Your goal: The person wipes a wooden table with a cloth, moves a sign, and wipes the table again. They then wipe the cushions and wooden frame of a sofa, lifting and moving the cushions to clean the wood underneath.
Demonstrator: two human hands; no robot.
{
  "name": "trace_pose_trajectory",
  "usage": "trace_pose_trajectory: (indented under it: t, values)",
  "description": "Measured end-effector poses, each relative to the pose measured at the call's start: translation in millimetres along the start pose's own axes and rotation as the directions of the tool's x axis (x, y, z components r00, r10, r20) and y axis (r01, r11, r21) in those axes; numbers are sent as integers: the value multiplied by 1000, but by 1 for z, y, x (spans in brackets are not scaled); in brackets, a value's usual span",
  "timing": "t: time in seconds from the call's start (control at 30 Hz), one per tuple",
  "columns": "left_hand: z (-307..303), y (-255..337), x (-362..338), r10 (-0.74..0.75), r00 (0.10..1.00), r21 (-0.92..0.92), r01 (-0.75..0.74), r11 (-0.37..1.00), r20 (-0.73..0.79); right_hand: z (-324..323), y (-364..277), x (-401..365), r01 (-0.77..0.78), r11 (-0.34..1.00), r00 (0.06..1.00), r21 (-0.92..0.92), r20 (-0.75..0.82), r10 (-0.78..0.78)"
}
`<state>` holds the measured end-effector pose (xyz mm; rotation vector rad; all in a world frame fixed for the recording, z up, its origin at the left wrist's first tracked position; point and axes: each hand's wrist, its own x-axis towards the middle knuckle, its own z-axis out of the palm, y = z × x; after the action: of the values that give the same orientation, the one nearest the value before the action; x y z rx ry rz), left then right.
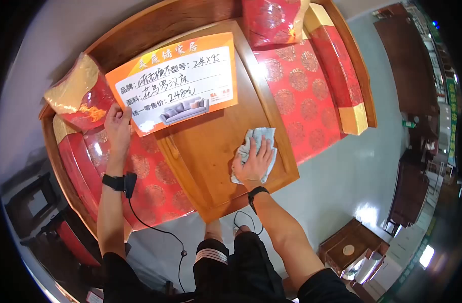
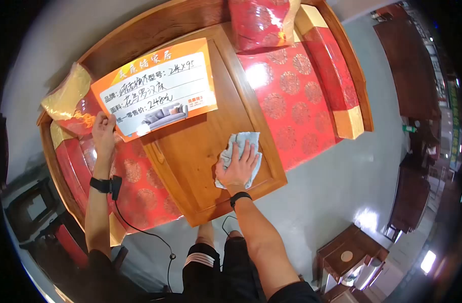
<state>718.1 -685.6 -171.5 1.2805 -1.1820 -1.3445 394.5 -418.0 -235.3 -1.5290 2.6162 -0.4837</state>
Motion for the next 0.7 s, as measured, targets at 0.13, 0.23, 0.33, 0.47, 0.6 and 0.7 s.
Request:
trace_pose_trajectory:
  t: [0.13,0.23,0.33,0.47,0.6,0.7]
  values:
    - [-83,25,-57,95,969,72,-80,994,-229,5,1,-1,5,1000,1000,-9,12,-5]
    - [-152,40,-124,74,873,162,5,987,-481,5,0,-1,52,998,999,27,13,-52]
    - [-203,30,-192,124,729,145,-33,989,-673,4,1,-3,68,997,997,-39,-21,-69]
    - [-234,-14,-249,18,576,171,213,962,-817,10,4,-2,116,990,989,-85,-83,-123]
    - [-256,-92,-287,-118,622,166,380,910,-774,13,3,-3,129,987,985,-91,-100,-138]
    - [-252,-152,-291,-89,518,150,401,904,-851,13,3,-3,121,988,987,-96,-93,-130]
